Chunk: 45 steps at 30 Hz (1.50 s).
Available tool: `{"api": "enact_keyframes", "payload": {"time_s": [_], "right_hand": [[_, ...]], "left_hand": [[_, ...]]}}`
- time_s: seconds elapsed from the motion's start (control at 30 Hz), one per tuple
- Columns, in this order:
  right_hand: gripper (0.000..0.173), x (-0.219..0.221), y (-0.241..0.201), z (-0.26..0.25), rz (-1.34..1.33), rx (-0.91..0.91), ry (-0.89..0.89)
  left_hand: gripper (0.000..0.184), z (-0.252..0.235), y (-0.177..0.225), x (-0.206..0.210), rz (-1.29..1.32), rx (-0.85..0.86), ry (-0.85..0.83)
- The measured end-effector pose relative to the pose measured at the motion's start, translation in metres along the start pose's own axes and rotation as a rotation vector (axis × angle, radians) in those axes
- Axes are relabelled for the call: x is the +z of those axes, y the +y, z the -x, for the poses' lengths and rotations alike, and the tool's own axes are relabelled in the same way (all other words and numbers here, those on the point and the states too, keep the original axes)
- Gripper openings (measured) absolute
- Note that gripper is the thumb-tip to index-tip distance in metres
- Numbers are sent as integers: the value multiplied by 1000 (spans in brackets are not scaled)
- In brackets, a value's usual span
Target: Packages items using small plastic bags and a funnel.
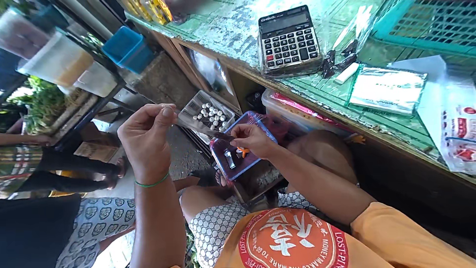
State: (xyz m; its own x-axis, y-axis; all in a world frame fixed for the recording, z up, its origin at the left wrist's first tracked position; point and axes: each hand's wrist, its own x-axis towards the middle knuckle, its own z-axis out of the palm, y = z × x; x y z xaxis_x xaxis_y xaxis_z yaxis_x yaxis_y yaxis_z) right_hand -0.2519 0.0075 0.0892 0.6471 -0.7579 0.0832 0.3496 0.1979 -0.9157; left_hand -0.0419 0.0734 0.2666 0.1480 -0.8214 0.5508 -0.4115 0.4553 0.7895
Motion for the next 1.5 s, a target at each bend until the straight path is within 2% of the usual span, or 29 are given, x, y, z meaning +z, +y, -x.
{"api": "enact_keyframes", "payload": {"time_s": [0.13,0.27,0.3,0.43,0.5,0.6,0.77,0.83,0.9,0.97,1.07,1.17,1.27,1.37,1.43,1.5], "right_hand": [[2,2,-1,0,-250,57,2],[15,1,-1,-1,-457,127,33],[13,0,1,-2,-484,146,31],[13,2,4,-2,-510,172,-1],[13,1,5,-2,-534,173,8],[22,-3,6,-4,-540,150,-3],[17,-4,4,-6,-536,143,66],[16,-7,6,-8,-449,161,114],[21,-8,8,-10,-246,221,168],[26,-9,8,-12,-87,273,211],[24,-11,13,-14,147,256,269],[20,-16,19,-14,380,155,257],[19,-17,8,-11,519,-27,147],[28,-1,-20,-10,622,-163,-28],[33,12,-39,-8,595,-125,-145],[20,26,-47,-7,510,-51,-236]], "left_hand": [[6,0,-2,3,28,-1,22],[6,-1,-7,5,70,-12,36],[4,0,-8,5,99,-4,31],[3,1,-5,8,123,77,38],[5,1,-3,9,40,44,33],[7,-2,-3,8,4,1,21],[12,-8,-8,11,-6,-38,50],[11,-13,-5,15,-50,-29,11],[13,-17,4,18,-78,-10,-20],[17,-18,11,19,-51,73,-20],[6,-13,3,12,-88,195,-79],[8,3,-18,-1,-281,35,-282],[7,10,-26,-9,-252,-38,-243],[7,14,-25,-11,-123,-77,-198],[6,19,-21,-1,-10,-104,-202],[6,20,-16,6,65,-127,-173]]}}
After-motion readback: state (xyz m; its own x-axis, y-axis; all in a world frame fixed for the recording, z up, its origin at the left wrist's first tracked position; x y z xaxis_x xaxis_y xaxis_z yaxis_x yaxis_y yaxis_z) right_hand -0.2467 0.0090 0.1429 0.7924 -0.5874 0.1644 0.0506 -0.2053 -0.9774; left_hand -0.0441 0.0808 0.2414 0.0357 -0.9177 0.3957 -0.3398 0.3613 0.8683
